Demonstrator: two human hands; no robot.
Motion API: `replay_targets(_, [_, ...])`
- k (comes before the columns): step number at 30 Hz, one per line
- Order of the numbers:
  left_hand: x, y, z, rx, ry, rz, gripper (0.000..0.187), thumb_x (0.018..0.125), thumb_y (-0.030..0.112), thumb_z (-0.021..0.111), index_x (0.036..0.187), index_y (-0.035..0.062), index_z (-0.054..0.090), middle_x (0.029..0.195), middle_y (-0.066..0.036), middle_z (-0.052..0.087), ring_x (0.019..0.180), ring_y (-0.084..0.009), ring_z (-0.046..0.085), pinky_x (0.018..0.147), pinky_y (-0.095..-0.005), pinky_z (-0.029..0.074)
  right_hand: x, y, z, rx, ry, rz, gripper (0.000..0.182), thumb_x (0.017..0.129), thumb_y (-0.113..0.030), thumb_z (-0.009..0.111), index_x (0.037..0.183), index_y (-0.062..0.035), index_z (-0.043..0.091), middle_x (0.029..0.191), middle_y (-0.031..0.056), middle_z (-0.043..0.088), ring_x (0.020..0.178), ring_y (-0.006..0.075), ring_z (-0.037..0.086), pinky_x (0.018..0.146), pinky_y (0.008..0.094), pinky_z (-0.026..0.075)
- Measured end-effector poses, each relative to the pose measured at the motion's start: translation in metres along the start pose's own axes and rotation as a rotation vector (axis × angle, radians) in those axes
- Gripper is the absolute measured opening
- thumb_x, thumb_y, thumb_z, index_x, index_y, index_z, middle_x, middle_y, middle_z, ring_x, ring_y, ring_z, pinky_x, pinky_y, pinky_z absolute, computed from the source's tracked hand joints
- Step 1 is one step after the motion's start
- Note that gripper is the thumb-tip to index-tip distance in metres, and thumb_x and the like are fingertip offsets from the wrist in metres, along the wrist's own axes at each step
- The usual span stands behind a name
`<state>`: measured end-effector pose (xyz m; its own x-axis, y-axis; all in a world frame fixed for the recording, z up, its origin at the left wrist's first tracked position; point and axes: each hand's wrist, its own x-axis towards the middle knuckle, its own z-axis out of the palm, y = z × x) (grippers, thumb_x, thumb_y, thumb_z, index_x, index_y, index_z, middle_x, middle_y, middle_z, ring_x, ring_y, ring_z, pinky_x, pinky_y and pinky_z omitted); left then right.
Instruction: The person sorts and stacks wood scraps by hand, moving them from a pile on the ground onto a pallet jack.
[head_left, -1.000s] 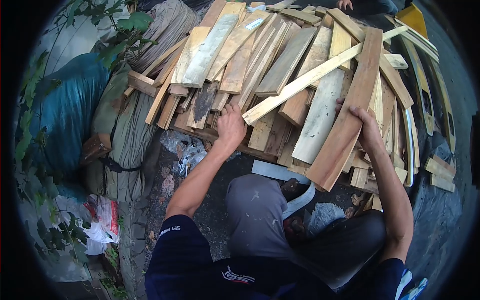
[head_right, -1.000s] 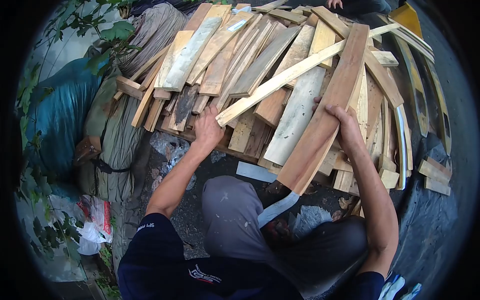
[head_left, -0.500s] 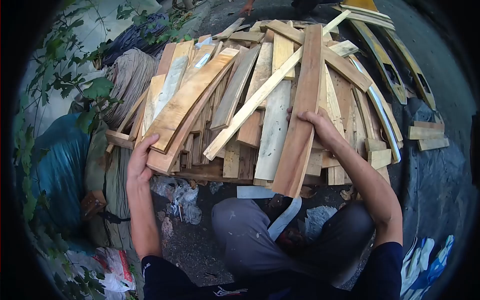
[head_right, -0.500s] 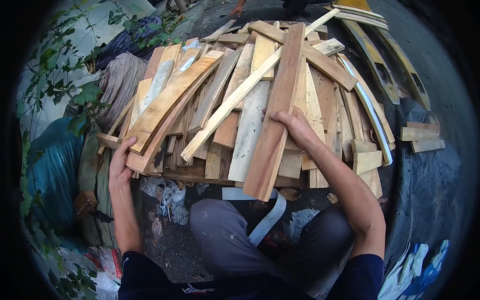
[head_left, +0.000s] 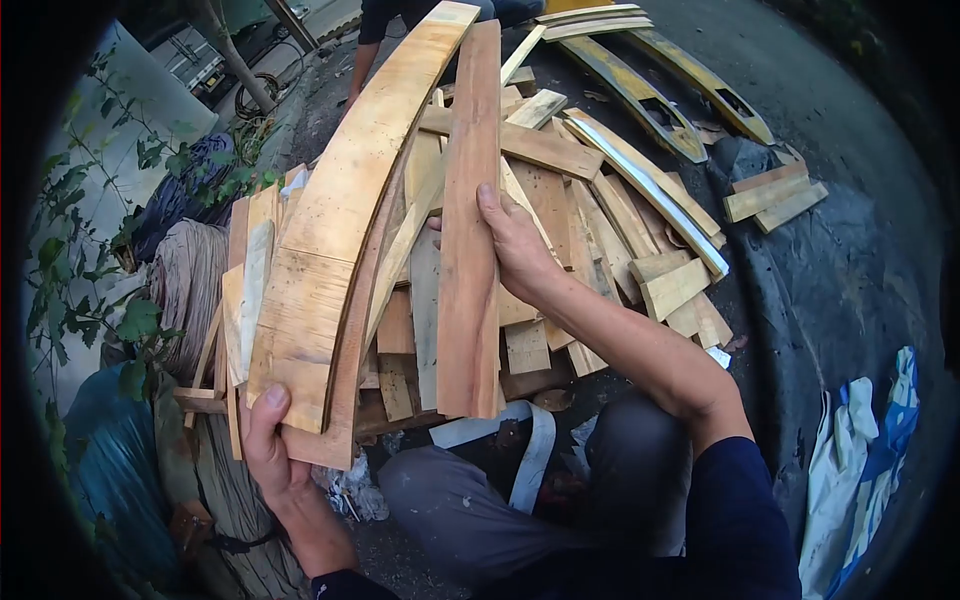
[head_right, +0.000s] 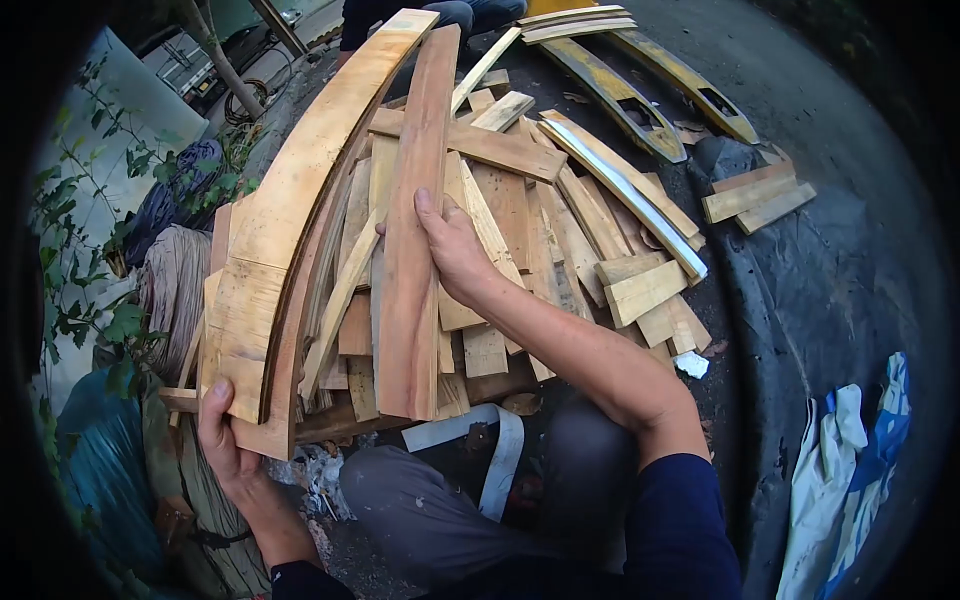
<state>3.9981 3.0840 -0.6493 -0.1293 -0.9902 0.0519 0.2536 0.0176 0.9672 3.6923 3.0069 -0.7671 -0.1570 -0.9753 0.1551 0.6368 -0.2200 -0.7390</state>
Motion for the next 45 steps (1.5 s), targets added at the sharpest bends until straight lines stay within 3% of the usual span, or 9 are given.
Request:
replay_targets(10, [0.008, -0.092, 0.165, 0.04, -0.396, -0.268, 0.042, 0.089, 0.016, 0.061, 0.119, -0.0137, 0.058, 0.102, -0.016, 0.068, 0.086, -0.0174, 0.067, 0.08, -0.0285, 0.054, -0.063, -0.086, -0.116, 0.13, 0.371, -0.198, 0.079, 0.099, -0.061, 0.042, 0.146, 0.0027, 0.035, 0.144, 0.0153, 0.048, 0.132, 0.0236, 0.048, 0.112, 0.0383, 0.038])
replay_targets(18, [0.05, -0.088, 0.273, -0.003, -0.748, -0.284, 0.038, 0.091, 0.019, 0.061, 0.115, -0.0099, 0.064, 0.102, -0.011, 0.069, 0.091, -0.0127, 0.064, 0.081, -0.0253, 0.051, -0.058, -0.186, -0.171, -0.017, 0.549, -0.448, 0.063, 0.096, -0.044, 0.055, 0.139, 0.0013, 0.044, 0.129, 0.0152, 0.059, 0.12, 0.0239, 0.059, 0.105, 0.0377, 0.045])
replay_targets(23, [0.198, -0.069, 0.391, 0.36, -0.363, 0.47, 0.082, 0.091, 0.051, 0.068, 0.134, -0.0159, 0.045, 0.114, -0.022, 0.066, 0.106, -0.0197, 0.065, 0.096, -0.0309, 0.049, 0.11, -0.349, -0.242, -0.255, 0.454, -0.34, 0.092, 0.096, -0.066, 0.047, 0.148, 0.0078, 0.027, 0.145, 0.0245, 0.043, 0.13, 0.0361, 0.049, 0.108, 0.0476, 0.043])
replay_targets(24, [0.208, -0.064, 0.395, 0.397, -0.259, 0.619, 0.087, 0.092, 0.053, 0.067, 0.137, -0.0166, 0.04, 0.116, -0.024, 0.065, 0.11, -0.0214, 0.064, 0.099, -0.0326, 0.049, 0.109, -0.36, -0.209, -0.383, 0.753, -0.317, 0.1, 0.093, -0.071, 0.048, 0.151, 0.0069, 0.023, 0.15, 0.0249, 0.036, 0.134, 0.0384, 0.044, 0.107, 0.0513, 0.043])
replay_targets(27, [0.136, -0.052, 0.342, 0.216, -0.731, 0.478, 0.082, 0.092, 0.044, 0.069, 0.144, -0.0101, 0.036, 0.12, -0.022, 0.066, 0.114, -0.0246, 0.063, 0.1, -0.0351, 0.048, 0.099, -0.344, -0.21, -1.023, 0.805, -0.206, 0.091, 0.093, -0.063, 0.054, 0.152, 0.0023, 0.031, 0.154, 0.0246, 0.033, 0.138, 0.0398, 0.04, 0.111, 0.0484, 0.038])
replay_targets(32, [0.058, -0.092, 0.164, 0.708, -1.169, 0.38, 0.074, 0.086, 0.027, 0.077, 0.146, -0.0003, 0.044, 0.109, -0.017, 0.071, 0.096, -0.0292, 0.069, 0.087, -0.0364, 0.054, -0.021, -0.161, -0.27, -0.816, 0.368, -0.041, 0.062, 0.104, -0.041, 0.049, 0.145, 0.0052, 0.042, 0.141, 0.0195, 0.054, 0.128, 0.0258, 0.056, 0.104, 0.0374, 0.047])
replay_targets(39, [0.035, -0.065, -0.086, 0.602, 0.027, 0.264, 0.039, 0.093, 0.006, 0.066, 0.13, -0.0045, 0.059, 0.106, -0.011, 0.073, 0.099, -0.0139, 0.067, 0.088, -0.0287, 0.054, -0.114, -0.069, -0.256, -0.821, 0.335, 0.221, 0.048, 0.103, -0.032, 0.056, 0.135, 0.0034, 0.055, 0.122, 0.0159, 0.067, 0.111, 0.0229, 0.066, 0.097, 0.0351, 0.051])
replay_targets(42, [0.039, -0.094, -0.182, 1.379, 0.446, 0.243, 0.072, 0.085, 0.039, 0.076, 0.134, -0.0082, 0.053, 0.129, -0.026, 0.06, 0.122, -0.0344, 0.059, 0.104, -0.0428, 0.045, -0.086, -0.086, -0.207, -0.851, 0.303, 0.121, 0.046, 0.103, -0.029, 0.055, 0.134, 0.0041, 0.055, 0.123, 0.016, 0.066, 0.111, 0.022, 0.066, 0.098, 0.034, 0.051])
replay_targets(45, [0.046, -0.139, -0.251, 1.423, 0.664, -0.019, 0.107, 0.076, 0.063, 0.073, 0.14, -0.0162, 0.04, 0.128, -0.034, 0.058, 0.124, -0.0437, 0.055, 0.106, -0.0429, 0.043, -0.059, -0.091, -0.121, -0.989, 0.163, 0.009, 0.045, 0.103, -0.028, 0.053, 0.136, 0.0039, 0.054, 0.124, 0.0163, 0.066, 0.115, 0.0206, 0.063, 0.098, 0.0343, 0.051])
